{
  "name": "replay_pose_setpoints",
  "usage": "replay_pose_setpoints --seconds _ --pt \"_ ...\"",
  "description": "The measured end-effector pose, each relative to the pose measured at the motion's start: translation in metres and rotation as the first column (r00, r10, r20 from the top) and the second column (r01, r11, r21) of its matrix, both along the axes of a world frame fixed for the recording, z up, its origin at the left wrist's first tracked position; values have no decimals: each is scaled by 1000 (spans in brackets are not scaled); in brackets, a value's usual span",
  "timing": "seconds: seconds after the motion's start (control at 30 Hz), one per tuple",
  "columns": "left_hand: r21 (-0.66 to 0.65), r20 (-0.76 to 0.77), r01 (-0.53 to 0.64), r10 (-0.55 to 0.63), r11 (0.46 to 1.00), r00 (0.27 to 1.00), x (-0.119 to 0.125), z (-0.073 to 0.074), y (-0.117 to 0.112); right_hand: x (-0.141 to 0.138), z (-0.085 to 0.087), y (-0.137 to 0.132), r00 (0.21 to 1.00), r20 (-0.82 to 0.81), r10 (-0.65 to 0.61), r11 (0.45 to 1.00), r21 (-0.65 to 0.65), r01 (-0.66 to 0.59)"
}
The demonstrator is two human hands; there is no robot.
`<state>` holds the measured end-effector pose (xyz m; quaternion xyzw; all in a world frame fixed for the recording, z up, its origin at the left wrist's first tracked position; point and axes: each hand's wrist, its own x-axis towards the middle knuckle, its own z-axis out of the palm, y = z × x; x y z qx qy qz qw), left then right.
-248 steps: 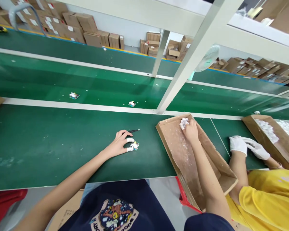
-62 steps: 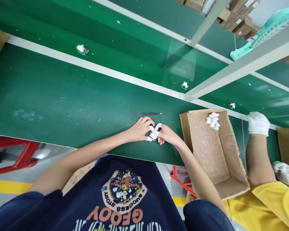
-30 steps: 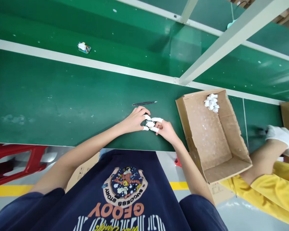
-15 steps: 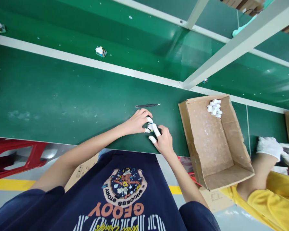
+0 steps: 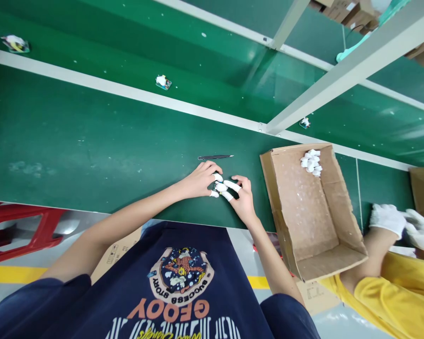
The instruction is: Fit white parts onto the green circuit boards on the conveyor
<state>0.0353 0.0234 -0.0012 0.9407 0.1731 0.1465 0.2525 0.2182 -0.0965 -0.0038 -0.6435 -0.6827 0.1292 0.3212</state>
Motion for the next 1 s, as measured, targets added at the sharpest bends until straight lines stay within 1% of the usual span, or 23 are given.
replay_pose_setpoints --seconds 0.17,0.23,0.3,0.4,0.53,0.73,0.87,1.0 --pt "6 20 -2 2 1000 1000 -5 12 1 -5 1 2 999 -38 -22 1000 -12 22" --pt "23 14 1 -2 1000 1000 -5 14 -1 -7 2 1 999 -38 -33 999 -29 32" --pt "30 3 -12 11 999 1000 -3 14 -4 -8 2 0 999 -22 -35 999 -40 34" --pt "4 1 -38 38 999 999 0 11 -8 -7 1 0 1000 -19 -12 999 -53 11" --pt "-44 8 -33 33 998 999 1 10 -7 -4 -1 1 995 -100 30 997 -62 -36" --pt "-63 -9 -29 28 998 1000 -1 11 -2 -7 1 4 988 -154 9 1000 -16 -12" --pt "-84 -28 -57 55 995 998 -2 9 0 -9 1 3 991 -137 3 999 -37 -8" --pt "-79 -57 -34 30 996 998 0 7 0 -7 -1 4 993 -110 37 996 -71 -45"
